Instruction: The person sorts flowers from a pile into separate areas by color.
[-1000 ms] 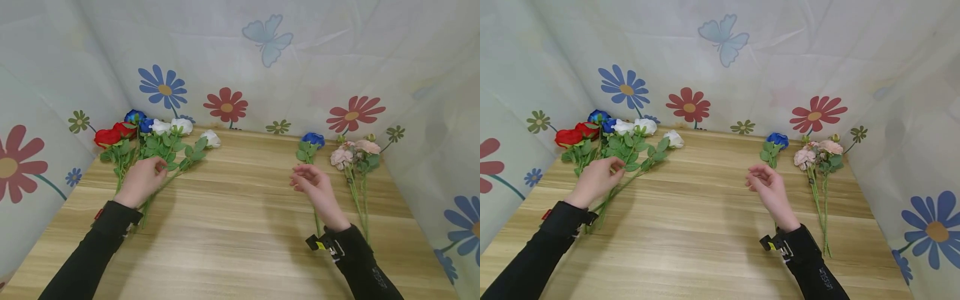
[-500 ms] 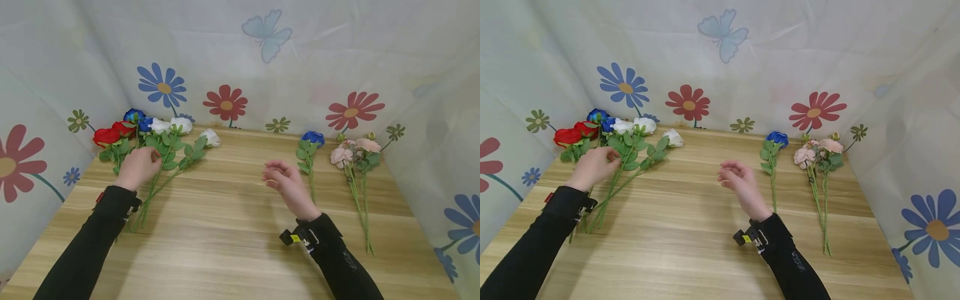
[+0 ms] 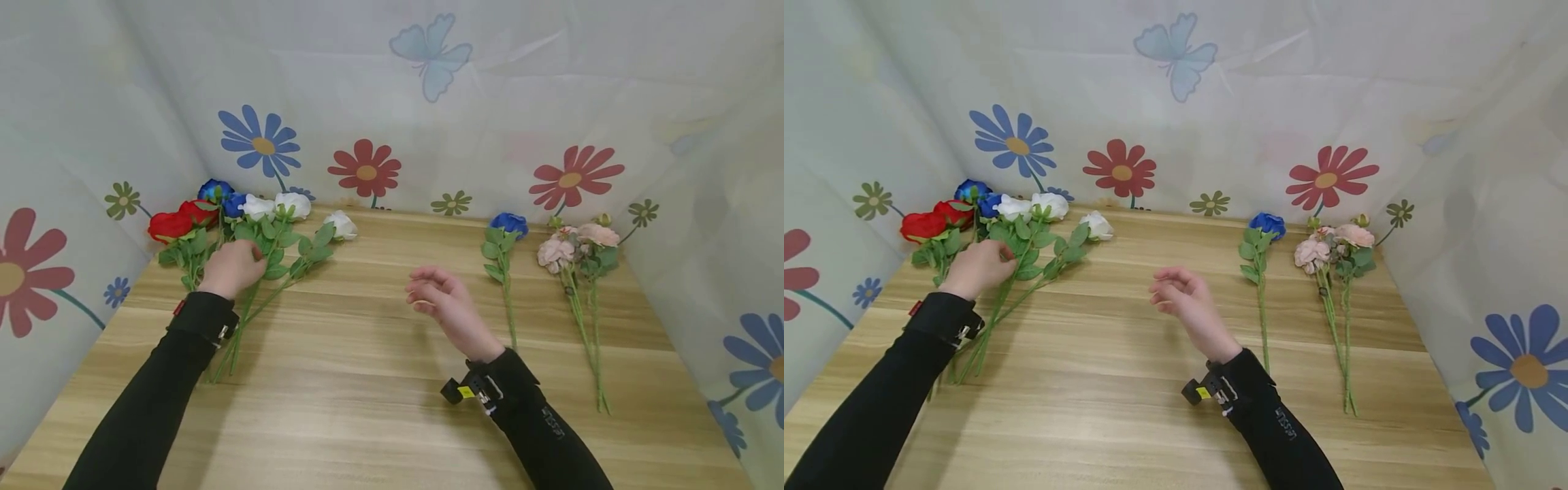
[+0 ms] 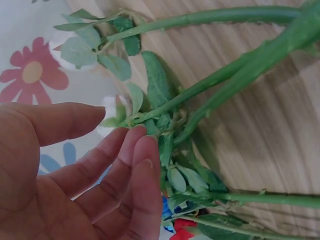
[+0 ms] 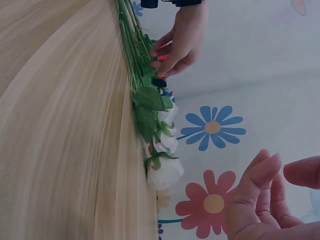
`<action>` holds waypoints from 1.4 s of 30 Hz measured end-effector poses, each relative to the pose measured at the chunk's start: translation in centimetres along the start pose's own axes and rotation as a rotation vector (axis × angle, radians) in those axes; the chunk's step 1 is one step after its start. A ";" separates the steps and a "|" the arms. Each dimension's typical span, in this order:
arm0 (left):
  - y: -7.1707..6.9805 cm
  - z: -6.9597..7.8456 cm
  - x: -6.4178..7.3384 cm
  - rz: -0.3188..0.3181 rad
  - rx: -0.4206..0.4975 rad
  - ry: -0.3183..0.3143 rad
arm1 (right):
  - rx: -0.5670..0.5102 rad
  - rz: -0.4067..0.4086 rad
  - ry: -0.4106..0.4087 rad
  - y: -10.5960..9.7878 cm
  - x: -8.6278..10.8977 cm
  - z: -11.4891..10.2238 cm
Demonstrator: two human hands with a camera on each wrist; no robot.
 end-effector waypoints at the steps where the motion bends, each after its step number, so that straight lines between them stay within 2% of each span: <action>1: 0.2 -0.1 -0.1 -0.011 -0.003 -0.008 | 0.003 0.001 0.003 0.0 0.0 0.1; 13: 1.5 0.2 -0.5 -0.095 -0.092 -0.082 | 0.025 -0.006 0.025 0.2 0.2 0.5; 23: 2.2 0.0 -0.5 -0.105 -0.105 -0.108 | 0.033 -0.016 0.025 0.3 0.4 0.7; 37: 2.7 0.0 -0.5 -0.116 -0.116 -0.109 | 0.045 -0.027 0.029 0.2 0.5 0.9; 42: 2.8 -0.2 -0.2 -0.113 -0.064 -0.061 | 0.048 -0.027 0.028 0.1 0.6 0.9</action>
Point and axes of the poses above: each hand's wrist, its own x-axis away from the middle knuckle, its own y-axis out of the palm, z = x × y, the point moved 2 cm from there along -x, towards the middle knuckle, and after that the axes turned 5 degrees about -x, right-handed, at the moved point
